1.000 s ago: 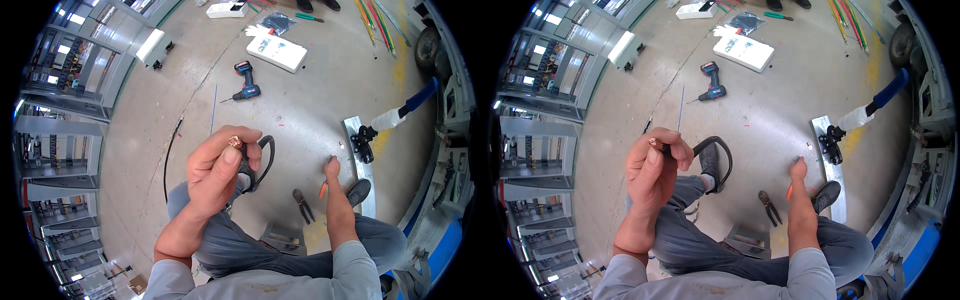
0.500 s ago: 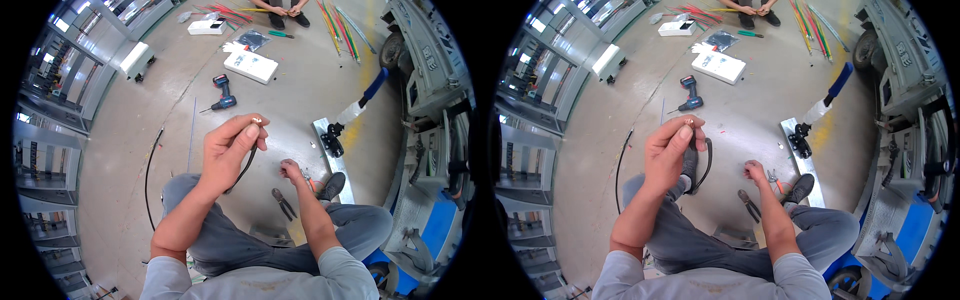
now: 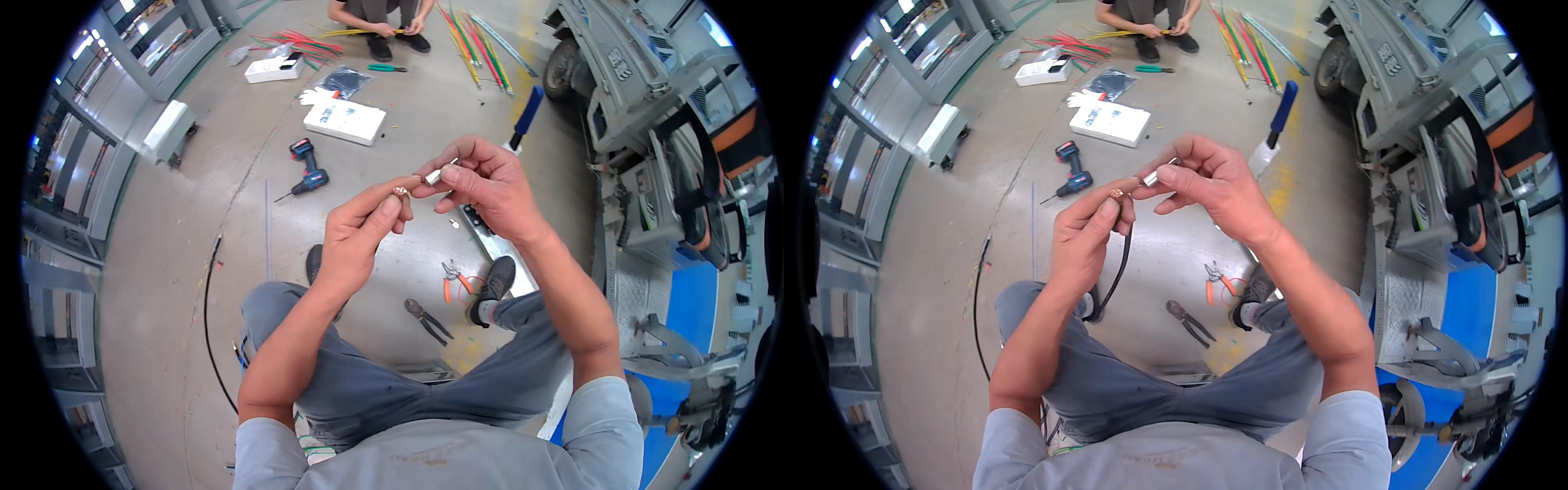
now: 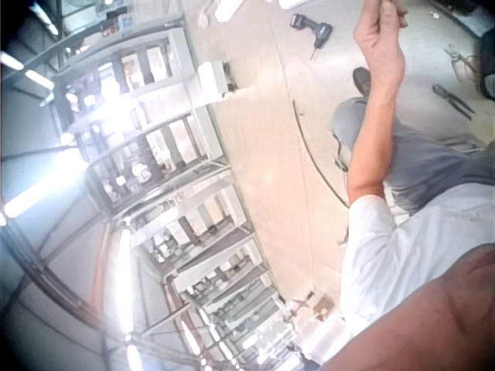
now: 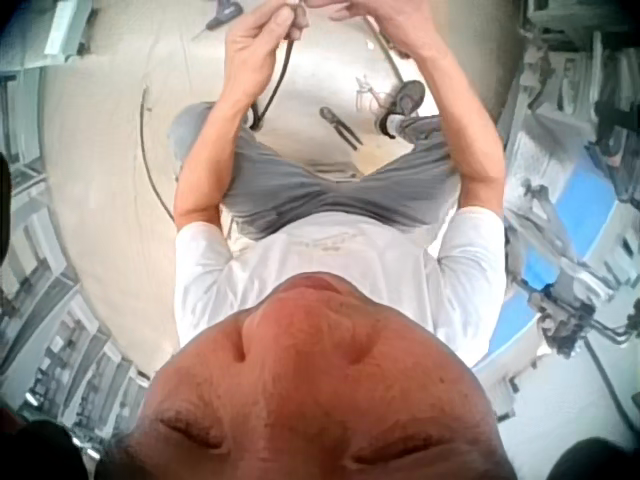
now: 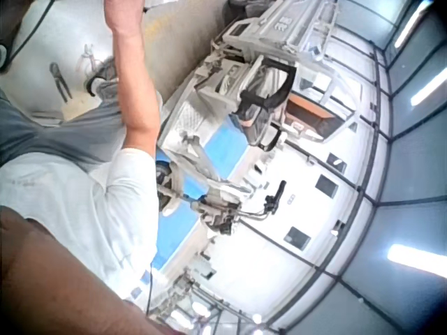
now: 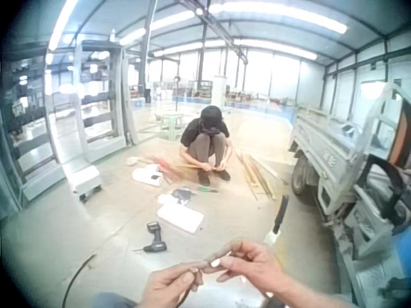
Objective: The person sits on the floor and strips the ends of black cables using pliers. They insert metal terminals onto the stripped wire ends and use a crimping tool to secure them. The person repeats this process for multiple cables.
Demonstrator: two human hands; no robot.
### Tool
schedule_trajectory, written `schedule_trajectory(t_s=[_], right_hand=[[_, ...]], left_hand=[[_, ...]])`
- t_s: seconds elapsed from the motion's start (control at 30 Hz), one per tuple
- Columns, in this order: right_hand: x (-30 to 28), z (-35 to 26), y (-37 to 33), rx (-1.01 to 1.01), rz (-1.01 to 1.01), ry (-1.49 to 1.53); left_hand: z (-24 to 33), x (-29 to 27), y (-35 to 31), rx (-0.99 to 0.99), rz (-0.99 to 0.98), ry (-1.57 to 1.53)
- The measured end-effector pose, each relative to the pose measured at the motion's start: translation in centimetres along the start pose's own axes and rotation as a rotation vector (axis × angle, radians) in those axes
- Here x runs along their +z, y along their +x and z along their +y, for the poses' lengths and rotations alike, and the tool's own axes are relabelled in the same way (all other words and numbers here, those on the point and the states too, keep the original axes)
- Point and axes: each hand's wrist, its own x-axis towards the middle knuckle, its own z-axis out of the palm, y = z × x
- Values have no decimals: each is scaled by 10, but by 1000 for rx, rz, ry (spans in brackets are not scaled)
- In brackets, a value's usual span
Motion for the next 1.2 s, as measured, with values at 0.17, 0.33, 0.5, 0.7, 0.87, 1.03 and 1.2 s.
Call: schedule_trajectory(t_s=[0.17, 0.33, 0.5, 0.7, 0.87, 1.03, 1.2], right_hand=[[-4, 2, -42, -122, 125, -62], [-2, 30, -55, -94, 136, 87], [5, 18, -57, -82, 264, -99], [-6, 19, -61, -102, 257, -232], [-4, 20, -59, -83, 226, -249], [-1, 26, -59, -135, 252, -272], [5, 32, -59, -190, 282, -260]], left_hand=[[-4, 10, -5, -55, -107, -66], [-22, 18, -5, -124, -106, -154], [-29, 24, -3, -112, -54, -176], [-35, 30, 3, -92, -26, -184], [-39, 28, 1, -80, -32, -161], [-42, 32, 1, -39, -10, -150], [-48, 33, 1, 20, -9, -157]])
